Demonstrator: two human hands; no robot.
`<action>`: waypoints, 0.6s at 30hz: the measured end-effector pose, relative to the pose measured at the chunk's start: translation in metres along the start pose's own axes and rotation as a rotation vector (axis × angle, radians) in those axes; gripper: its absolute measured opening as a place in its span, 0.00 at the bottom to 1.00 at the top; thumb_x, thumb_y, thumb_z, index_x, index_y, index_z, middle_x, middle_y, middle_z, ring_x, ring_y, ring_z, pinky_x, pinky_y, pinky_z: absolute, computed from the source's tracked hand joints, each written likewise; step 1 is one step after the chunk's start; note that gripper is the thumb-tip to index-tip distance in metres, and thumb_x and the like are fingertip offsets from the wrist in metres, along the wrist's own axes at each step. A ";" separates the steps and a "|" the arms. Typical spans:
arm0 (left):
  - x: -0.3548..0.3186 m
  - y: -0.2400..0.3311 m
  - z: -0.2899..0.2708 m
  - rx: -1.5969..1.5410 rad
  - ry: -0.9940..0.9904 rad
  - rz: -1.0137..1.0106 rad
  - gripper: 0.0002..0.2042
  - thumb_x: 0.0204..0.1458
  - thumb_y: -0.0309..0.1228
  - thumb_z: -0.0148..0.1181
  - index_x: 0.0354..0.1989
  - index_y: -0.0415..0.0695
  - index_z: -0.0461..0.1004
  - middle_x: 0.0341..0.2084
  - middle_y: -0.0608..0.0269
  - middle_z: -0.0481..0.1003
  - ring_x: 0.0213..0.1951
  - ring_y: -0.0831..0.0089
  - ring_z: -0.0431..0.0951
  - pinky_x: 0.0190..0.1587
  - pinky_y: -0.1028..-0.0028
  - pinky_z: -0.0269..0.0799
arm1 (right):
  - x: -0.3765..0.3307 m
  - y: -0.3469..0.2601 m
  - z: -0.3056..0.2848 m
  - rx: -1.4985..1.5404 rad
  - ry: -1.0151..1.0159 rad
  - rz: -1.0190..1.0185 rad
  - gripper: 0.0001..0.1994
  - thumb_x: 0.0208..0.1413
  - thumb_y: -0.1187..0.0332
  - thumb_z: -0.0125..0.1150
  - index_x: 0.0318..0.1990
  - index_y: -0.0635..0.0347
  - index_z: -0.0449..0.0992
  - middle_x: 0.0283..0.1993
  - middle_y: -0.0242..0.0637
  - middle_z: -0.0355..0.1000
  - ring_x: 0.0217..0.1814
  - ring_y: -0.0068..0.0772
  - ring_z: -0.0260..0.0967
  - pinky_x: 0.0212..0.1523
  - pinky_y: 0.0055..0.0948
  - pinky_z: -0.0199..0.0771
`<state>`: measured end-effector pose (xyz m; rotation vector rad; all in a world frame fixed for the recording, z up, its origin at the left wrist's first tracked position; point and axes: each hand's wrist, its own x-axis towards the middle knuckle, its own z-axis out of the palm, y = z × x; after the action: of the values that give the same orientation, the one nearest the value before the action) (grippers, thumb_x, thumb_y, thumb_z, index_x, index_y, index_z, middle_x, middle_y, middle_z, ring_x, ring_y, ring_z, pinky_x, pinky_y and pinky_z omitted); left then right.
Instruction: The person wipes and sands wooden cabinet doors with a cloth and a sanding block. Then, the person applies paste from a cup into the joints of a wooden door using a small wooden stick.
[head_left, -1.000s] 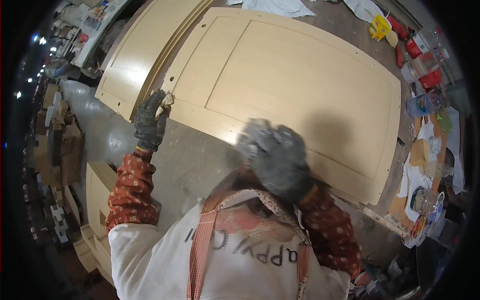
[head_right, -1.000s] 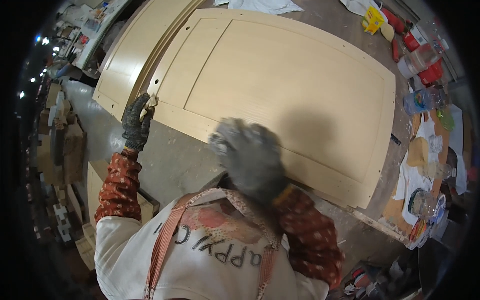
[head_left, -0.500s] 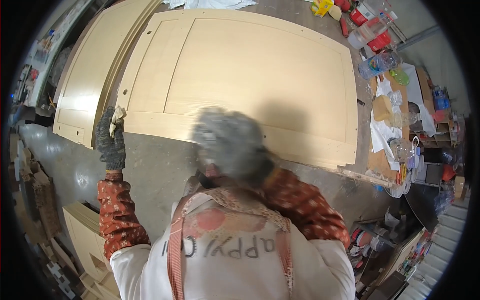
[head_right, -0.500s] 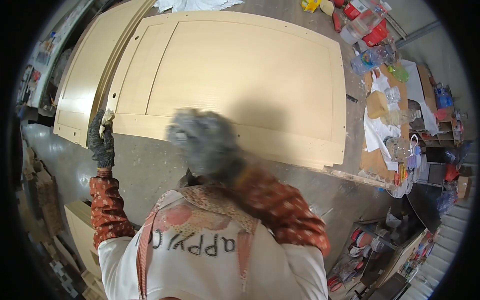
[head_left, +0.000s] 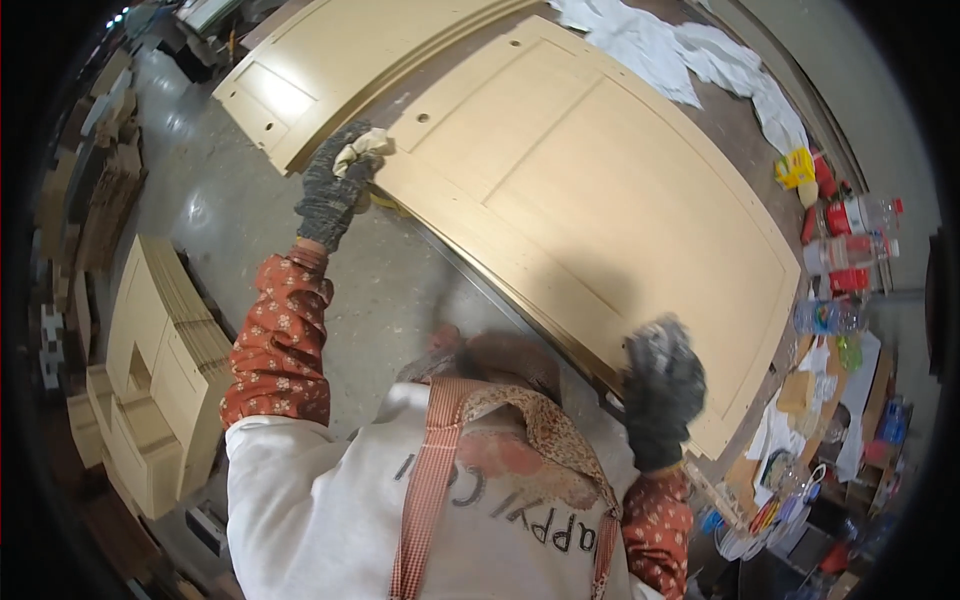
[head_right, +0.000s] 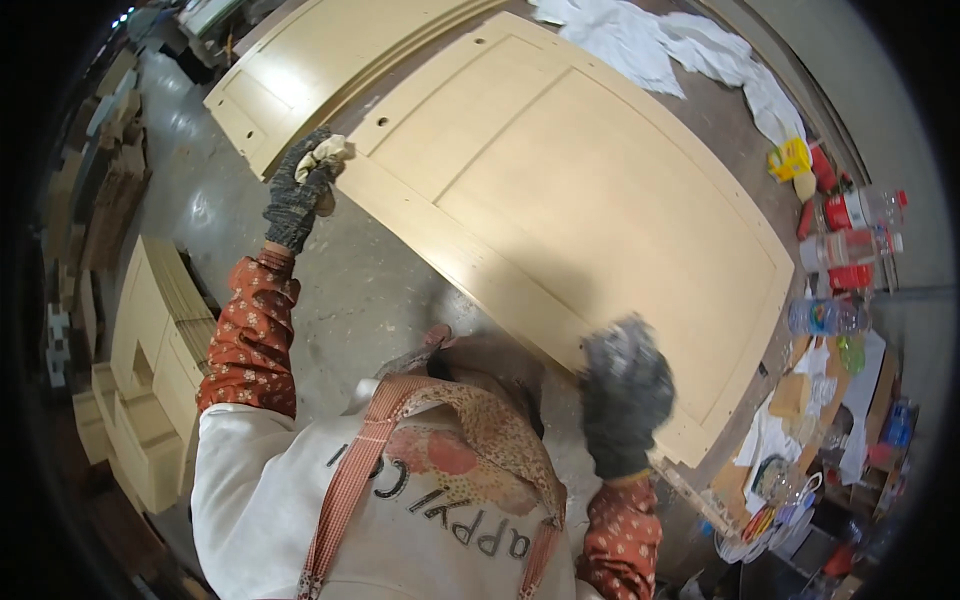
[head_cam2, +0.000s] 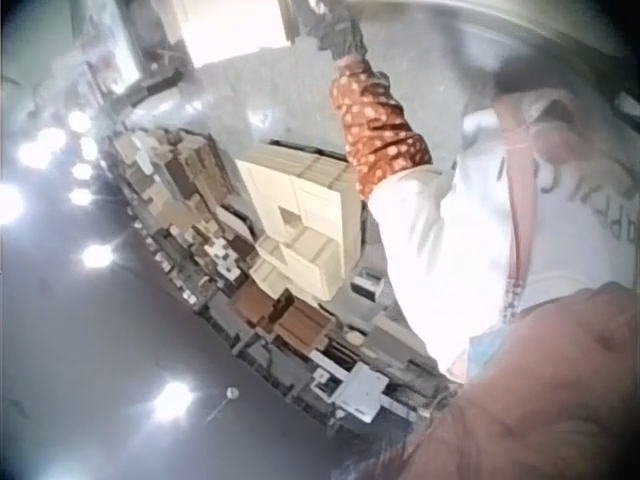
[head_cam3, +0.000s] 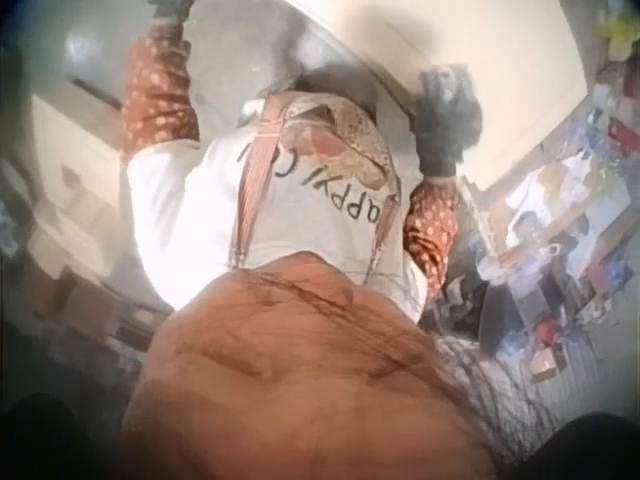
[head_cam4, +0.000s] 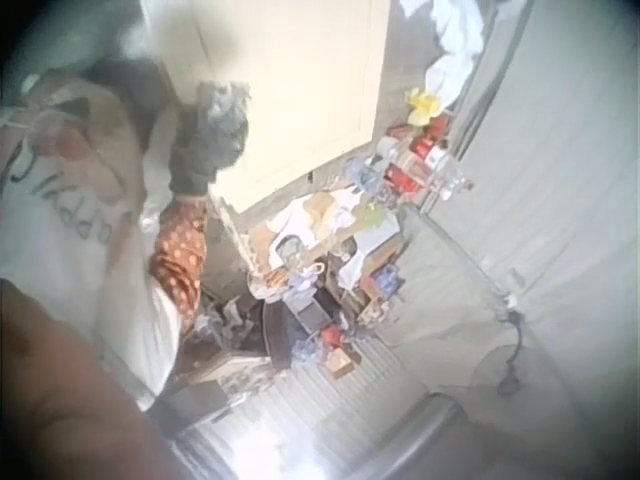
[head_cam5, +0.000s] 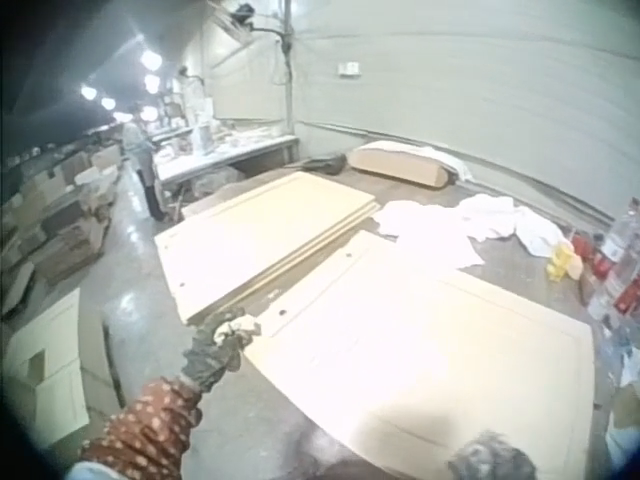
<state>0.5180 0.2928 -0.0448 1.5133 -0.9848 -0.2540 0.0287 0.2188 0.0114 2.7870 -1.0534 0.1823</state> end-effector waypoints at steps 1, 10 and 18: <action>-0.004 0.000 0.000 -0.006 0.007 -0.089 0.17 0.54 0.29 0.63 0.52 0.41 0.75 0.49 0.57 0.76 0.50 0.67 0.75 0.56 0.69 0.69 | 0.026 -0.016 0.003 0.037 -0.036 -0.065 0.22 0.52 0.61 0.56 0.58 0.43 0.72 0.64 0.41 0.63 0.66 0.44 0.61 0.59 0.45 0.62; -0.056 0.028 -0.036 0.039 0.201 -0.126 0.22 0.57 0.36 0.61 0.58 0.39 0.69 0.51 0.57 0.74 0.53 0.69 0.72 0.57 0.68 0.68 | 0.231 -0.185 0.041 0.387 0.398 -0.481 0.19 0.59 0.59 0.48 0.56 0.51 0.70 0.60 0.46 0.62 0.55 0.45 0.66 0.56 0.48 0.65; -0.005 0.068 -0.007 0.041 -0.056 0.201 0.21 0.58 0.24 0.56 0.61 0.40 0.67 0.54 0.56 0.72 0.52 0.68 0.74 0.55 0.69 0.71 | 0.192 -0.190 0.034 0.394 0.228 -0.269 0.22 0.54 0.54 0.55 0.55 0.49 0.70 0.61 0.41 0.62 0.54 0.41 0.64 0.51 0.46 0.69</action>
<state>0.4904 0.3089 0.0155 1.4386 -1.1845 -0.1345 0.3000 0.2293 -0.0093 3.1123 -0.6367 0.7236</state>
